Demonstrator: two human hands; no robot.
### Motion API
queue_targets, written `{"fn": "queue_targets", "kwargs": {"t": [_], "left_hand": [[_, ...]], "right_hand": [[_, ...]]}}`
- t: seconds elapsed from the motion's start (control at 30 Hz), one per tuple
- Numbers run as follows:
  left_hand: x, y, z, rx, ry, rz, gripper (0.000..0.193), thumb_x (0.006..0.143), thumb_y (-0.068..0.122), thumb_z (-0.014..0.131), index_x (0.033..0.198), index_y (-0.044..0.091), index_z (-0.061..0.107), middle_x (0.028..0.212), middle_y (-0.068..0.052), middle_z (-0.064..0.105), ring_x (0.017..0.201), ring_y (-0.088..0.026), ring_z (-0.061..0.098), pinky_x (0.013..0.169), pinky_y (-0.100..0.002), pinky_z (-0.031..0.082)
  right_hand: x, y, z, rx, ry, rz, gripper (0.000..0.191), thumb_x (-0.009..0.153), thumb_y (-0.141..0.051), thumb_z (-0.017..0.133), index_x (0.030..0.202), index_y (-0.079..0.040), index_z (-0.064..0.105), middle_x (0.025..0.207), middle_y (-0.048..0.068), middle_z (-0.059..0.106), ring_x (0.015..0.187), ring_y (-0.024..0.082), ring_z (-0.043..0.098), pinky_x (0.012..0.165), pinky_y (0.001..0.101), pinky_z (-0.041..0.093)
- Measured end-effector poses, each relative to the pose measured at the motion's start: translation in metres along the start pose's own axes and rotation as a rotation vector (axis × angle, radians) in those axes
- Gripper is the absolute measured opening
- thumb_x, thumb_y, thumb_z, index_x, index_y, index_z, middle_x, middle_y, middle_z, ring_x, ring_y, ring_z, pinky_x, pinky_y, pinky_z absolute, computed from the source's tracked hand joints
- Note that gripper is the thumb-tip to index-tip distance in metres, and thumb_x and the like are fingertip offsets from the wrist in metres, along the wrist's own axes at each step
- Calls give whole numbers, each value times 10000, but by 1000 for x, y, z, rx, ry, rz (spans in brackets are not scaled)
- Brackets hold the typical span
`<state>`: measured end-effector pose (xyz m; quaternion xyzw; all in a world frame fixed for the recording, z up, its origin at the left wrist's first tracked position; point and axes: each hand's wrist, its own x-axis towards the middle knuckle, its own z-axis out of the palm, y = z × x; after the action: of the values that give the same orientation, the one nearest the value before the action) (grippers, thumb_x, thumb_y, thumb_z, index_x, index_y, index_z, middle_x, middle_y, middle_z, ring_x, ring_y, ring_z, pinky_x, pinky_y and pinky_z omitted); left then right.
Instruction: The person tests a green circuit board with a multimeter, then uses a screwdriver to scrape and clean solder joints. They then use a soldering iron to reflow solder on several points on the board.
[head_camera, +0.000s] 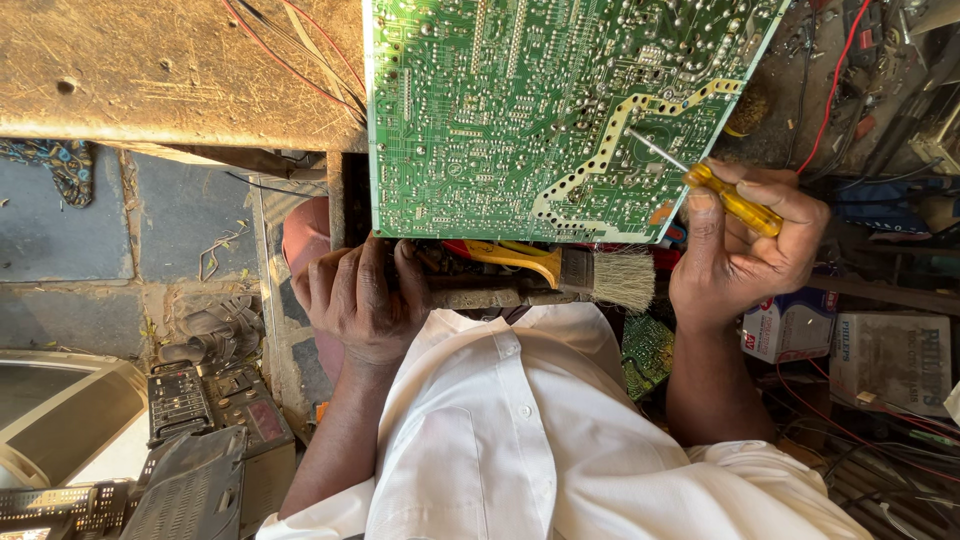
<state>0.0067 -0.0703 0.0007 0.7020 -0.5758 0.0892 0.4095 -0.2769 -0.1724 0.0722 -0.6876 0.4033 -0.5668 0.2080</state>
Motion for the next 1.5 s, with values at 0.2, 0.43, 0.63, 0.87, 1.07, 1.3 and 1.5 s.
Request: {"fn": "queue_targets", "kwargs": {"t": [0.2,0.43,0.63,0.87,1.07,1.3,1.5], "left_hand": [[0,1,-2,8,-12,2,177,992,147,760,1111,27,708,942,-44,704,883,-231,652,885,-414,419],[0,1,0,12,7,7,179,981,149,761,1103,31,704,928,-45,694,875,-237,652,894,-422,426],[0,0,0,2,10,17,181,989,142,762,1108,23,696,940,-52,699,869,-241,654,884,-423,428],[-1,0,1,-3,19,16,179,983,136,757,1108,22,699,927,-49,699,863,-236,651,870,-419,421],[0,0,2,17,23,18,175,968,136,761,1091,28,698,921,-49,698,862,-238,650,865,-419,419],[0,0,0,11,22,27,183,977,139,766,1097,23,690,934,-51,700,865,-240,655,851,-417,430],[2,1,-2,-14,18,14,188,968,124,769,1102,21,686,927,-51,698,843,-241,645,821,-416,419]], "right_hand": [[0,1,0,-13,46,-4,263,1106,15,688,1239,-21,464,1239,177,634,1111,188,689,977,353,650],[-1,4,-1,0,63,14,270,1098,31,697,1227,-19,464,1226,181,629,1109,196,683,981,359,648],[-2,5,-2,10,44,2,286,1106,57,701,1245,-22,464,1202,183,627,1107,194,672,996,362,643],[-2,3,0,23,19,-3,269,1101,55,680,1249,-18,467,1237,190,638,1102,198,686,964,352,653],[-2,-2,3,7,38,14,271,1087,77,671,1226,-14,458,1228,202,634,1076,199,682,955,349,641],[-3,4,0,46,40,28,277,1107,97,671,1248,-24,467,1208,190,637,1059,178,668,944,340,637],[-6,3,0,56,47,46,268,1114,88,693,1227,-19,475,1206,184,642,1036,173,648,943,338,612]]}}
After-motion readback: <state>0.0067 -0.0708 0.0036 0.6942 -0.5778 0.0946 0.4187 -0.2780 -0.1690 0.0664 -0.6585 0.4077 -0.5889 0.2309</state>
